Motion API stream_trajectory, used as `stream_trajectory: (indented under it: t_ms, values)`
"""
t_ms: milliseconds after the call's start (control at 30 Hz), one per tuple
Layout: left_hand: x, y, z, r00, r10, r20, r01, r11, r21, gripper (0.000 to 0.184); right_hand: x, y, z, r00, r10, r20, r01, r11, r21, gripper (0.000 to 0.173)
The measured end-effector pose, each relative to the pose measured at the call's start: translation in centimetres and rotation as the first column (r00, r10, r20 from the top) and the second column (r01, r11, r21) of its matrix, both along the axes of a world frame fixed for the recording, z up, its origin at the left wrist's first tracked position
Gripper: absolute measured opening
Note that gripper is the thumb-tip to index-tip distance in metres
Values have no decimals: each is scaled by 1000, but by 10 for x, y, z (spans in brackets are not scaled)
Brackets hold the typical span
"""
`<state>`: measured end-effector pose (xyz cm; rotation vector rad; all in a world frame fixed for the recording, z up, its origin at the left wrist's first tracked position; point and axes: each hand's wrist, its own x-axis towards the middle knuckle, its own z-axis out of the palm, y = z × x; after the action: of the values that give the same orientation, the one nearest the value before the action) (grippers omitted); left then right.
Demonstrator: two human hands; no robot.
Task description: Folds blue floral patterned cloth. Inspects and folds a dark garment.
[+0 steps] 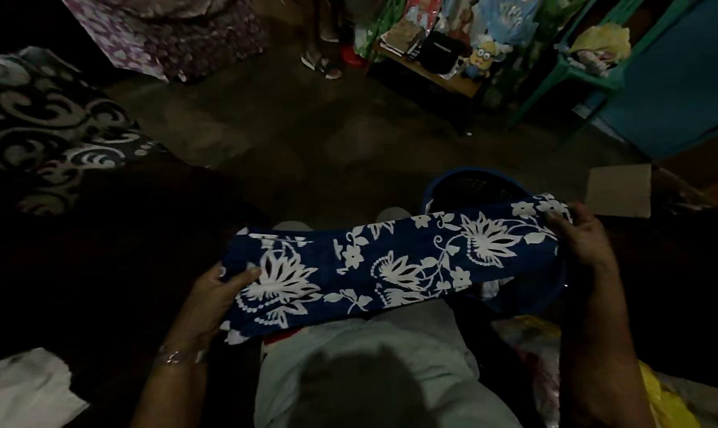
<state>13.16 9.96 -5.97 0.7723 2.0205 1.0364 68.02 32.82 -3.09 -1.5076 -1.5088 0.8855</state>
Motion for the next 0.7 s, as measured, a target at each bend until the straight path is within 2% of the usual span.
stream_trajectory:
  t_ms: [67,100,167,200,233,267,300,333,367,400,467,533,600,667,700]
  values:
    - [-13,0,-26,974,-153,-169,122,976,-179,51,2,1,-9,989,-5,146,20,995,-101,34]
    - [-17,-2,-35,950,-191,-247,132,963,-236,62,0,1,-11,975,10,221,24,988,-153,37]
    - [-15,-9,-40,890,-175,-420,88,972,-217,85,-12,-2,-5,951,66,302,1,977,-215,37]
    - [-8,-12,-35,875,-140,-464,75,985,-155,89,-22,-7,3,943,98,318,-25,974,-227,35]
    - [2,-13,-28,880,-103,-464,77,994,-74,84,-33,-13,14,938,138,317,-66,971,-229,33]
    - [15,-12,-21,907,-85,-412,95,995,6,73,-45,-19,26,934,180,307,-115,969,-218,30]
    - [32,-9,-14,951,-98,-292,126,989,79,58,-60,-26,37,930,228,290,-173,963,-205,28]
    - [47,-5,-9,982,-162,-93,174,973,149,44,-77,-33,48,922,283,263,-239,953,-188,27]
    - [61,1,-11,953,-258,158,222,951,214,39,-96,-41,55,910,332,249,-299,940,-162,25]
    - [74,8,-15,851,-335,403,245,934,260,41,-116,-49,59,892,377,248,-352,925,-142,24]
    - [98,27,-31,597,-393,699,249,920,304,56,-157,-64,58,850,461,256,-442,887,-131,26]
    - [117,45,-46,412,-378,829,226,924,310,75,-200,-76,43,797,552,246,-527,834,-165,28]
    - [127,59,-63,281,-320,905,135,946,293,84,-237,-85,17,712,675,193,-629,736,-251,32]
    - [132,66,-74,216,-241,946,2,969,247,83,-259,-88,-14,603,777,180,-726,628,-279,36]
    - [133,66,-75,229,-199,953,-55,975,217,79,-262,-88,-27,570,788,232,-738,616,-277,37]
